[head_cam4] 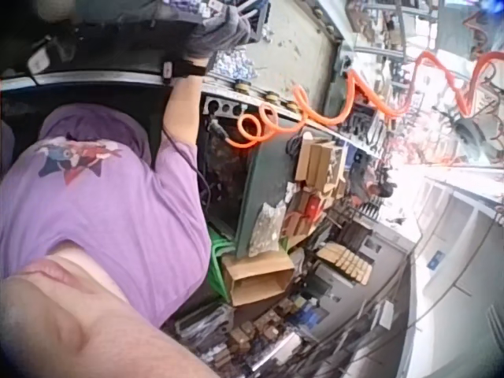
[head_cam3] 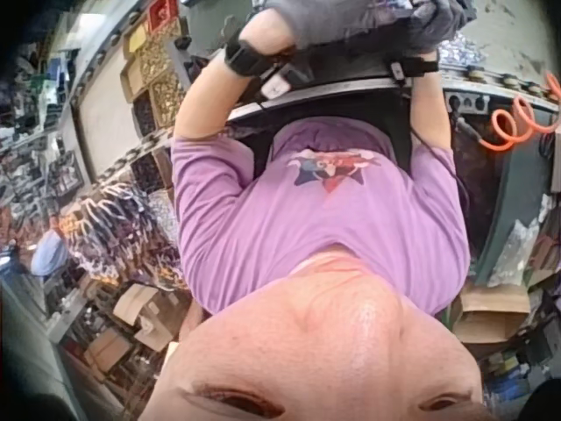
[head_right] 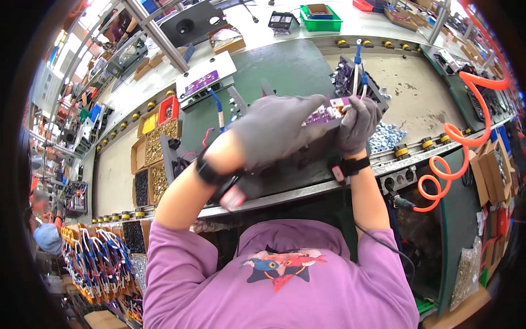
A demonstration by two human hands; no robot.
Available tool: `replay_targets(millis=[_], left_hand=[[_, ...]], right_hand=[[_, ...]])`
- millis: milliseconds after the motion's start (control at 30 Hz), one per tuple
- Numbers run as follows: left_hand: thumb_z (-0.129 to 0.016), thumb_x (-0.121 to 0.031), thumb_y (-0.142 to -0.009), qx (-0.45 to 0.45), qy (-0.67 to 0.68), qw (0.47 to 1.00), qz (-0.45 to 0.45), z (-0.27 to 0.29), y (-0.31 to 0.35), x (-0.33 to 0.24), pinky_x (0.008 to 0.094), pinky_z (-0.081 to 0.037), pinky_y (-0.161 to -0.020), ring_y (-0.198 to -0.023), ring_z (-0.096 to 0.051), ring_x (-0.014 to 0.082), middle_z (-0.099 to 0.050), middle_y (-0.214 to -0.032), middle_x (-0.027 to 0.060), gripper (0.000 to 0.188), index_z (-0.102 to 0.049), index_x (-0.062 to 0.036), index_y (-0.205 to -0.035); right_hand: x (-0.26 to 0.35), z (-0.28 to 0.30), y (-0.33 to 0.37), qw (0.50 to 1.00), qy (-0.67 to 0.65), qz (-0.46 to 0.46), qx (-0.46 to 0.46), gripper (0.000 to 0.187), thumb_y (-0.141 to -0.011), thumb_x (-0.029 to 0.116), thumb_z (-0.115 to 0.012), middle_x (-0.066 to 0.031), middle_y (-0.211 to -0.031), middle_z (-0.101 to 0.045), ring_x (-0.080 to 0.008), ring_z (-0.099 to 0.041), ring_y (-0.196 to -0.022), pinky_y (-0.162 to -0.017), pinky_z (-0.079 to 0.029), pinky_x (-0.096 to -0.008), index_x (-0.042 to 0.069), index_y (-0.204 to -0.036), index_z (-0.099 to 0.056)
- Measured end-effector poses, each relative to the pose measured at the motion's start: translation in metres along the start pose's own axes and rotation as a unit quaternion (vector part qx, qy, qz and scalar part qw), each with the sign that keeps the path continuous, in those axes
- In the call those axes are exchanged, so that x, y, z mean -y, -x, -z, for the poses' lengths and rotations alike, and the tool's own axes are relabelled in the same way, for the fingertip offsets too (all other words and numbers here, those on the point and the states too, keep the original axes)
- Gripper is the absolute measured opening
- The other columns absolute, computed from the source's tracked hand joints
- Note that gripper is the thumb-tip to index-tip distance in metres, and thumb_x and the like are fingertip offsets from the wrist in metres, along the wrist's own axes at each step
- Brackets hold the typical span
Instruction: Install copper coils and secure components into industrial power supply units using an electric screwdriver.
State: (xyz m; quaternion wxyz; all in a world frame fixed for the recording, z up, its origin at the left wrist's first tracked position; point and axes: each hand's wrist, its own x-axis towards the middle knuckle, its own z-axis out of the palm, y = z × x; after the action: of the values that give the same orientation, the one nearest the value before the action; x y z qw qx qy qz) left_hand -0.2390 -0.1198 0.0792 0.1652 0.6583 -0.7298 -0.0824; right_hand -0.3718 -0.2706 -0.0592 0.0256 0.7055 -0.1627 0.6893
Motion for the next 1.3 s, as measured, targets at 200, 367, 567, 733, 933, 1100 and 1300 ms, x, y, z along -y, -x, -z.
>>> replay_targets(millis=[200, 367, 567, 733, 933, 1100, 1300], left_hand=[[-0.084, -0.042, -0.064, -0.066, -0.259, 0.934, 0.236, 0.016, 0.159, 0.029, 0.0443, -0.044, -0.097, -0.108, -0.059, 0.0330, -0.062, -0.116, 0.0151, 0.084, -0.051, -0.0067, -0.132], [-0.075, -0.052, -0.073, -0.034, -0.198, 0.934, 0.295, -0.001, 0.180, 0.054, 0.0425, -0.050, -0.081, -0.087, -0.066, 0.0339, -0.067, -0.096, 0.0146, 0.069, -0.058, -0.0075, -0.122], [-0.074, -0.051, -0.073, -0.086, -0.188, 0.911, 0.357, -0.001, 0.150, 0.089, 0.0415, -0.054, -0.072, -0.083, -0.069, 0.0320, -0.069, -0.089, 0.0133, 0.052, -0.064, -0.0085, -0.102], [-0.069, -0.049, -0.076, -0.154, -0.137, 0.901, 0.382, -0.005, 0.124, 0.101, 0.0405, -0.053, -0.066, -0.076, -0.070, 0.0308, -0.070, -0.082, 0.0151, 0.044, -0.071, -0.0070, -0.087], [-0.065, -0.046, -0.082, -0.283, -0.280, 0.846, 0.354, -0.008, 0.145, 0.086, 0.0418, -0.042, -0.096, -0.104, -0.061, 0.0296, -0.066, -0.108, 0.0141, 0.050, -0.062, -0.0068, -0.112], [-0.067, -0.024, -0.081, -0.525, -0.230, 0.724, 0.383, -0.015, 0.264, 0.107, 0.0417, -0.050, -0.082, -0.091, -0.064, 0.0323, -0.068, -0.096, 0.0155, 0.027, -0.068, -0.0041, -0.100], [-0.054, -0.039, -0.091, -0.264, -0.129, 0.559, 0.775, 0.000, 0.456, 0.102, 0.0436, -0.049, -0.091, -0.105, -0.062, 0.0357, -0.066, -0.111, 0.0171, 0.039, -0.065, -0.0130, -0.117]], right_hand=[[-0.021, -0.057, -0.002, 0.999, 0.011, 0.038, -0.013, 0.020, -0.088, 0.005, -0.054, -0.0107, -0.090, -0.061, -0.0287, -0.060, -0.086, -0.083, -0.043, -0.0393, 0.005, -0.105, -0.063], [-0.003, -0.082, -0.032, 1.000, 0.012, 0.022, 0.014, 0.025, -0.089, 0.005, -0.060, -0.0135, -0.092, -0.061, -0.0319, -0.060, -0.088, -0.086, -0.046, -0.0407, 0.003, -0.113, -0.061], [0.061, 0.077, -0.009, 0.809, -0.289, -0.385, 0.338, 0.021, -0.094, 0.013, -0.055, -0.0038, -0.082, -0.061, -0.0101, -0.054, -0.073, -0.066, -0.043, -0.0242, -0.004, -0.105, -0.060], [0.063, 0.204, 0.081, 0.587, -0.150, -0.580, 0.544, 0.025, -0.095, 0.024, -0.052, -0.0034, -0.071, -0.060, -0.0097, -0.054, -0.056, -0.051, -0.040, -0.0214, 0.003, -0.090, -0.063], [-0.002, 0.238, 0.061, 0.453, -0.283, -0.765, 0.359, 0.034, -0.087, 0.016, -0.051, -0.0110, -0.105, -0.058, -0.0160, -0.058, -0.068, -0.058, -0.046, -0.0245, 0.002, -0.118, -0.052], [-0.001, 0.216, 0.033, 0.423, -0.298, -0.741, 0.429, 0.049, -0.081, 0.015, -0.055, -0.0149, -0.116, -0.052, -0.0183, -0.058, -0.079, -0.065, -0.048, -0.0258, 0.000, -0.126, -0.043], [0.014, 0.213, 0.004, 0.350, -0.318, -0.725, 0.502, 0.070, -0.074, 0.013, -0.060, -0.0196, -0.130, -0.045, -0.0211, -0.058, -0.093, -0.073, -0.050, -0.0275, -0.002, -0.136, -0.031]])
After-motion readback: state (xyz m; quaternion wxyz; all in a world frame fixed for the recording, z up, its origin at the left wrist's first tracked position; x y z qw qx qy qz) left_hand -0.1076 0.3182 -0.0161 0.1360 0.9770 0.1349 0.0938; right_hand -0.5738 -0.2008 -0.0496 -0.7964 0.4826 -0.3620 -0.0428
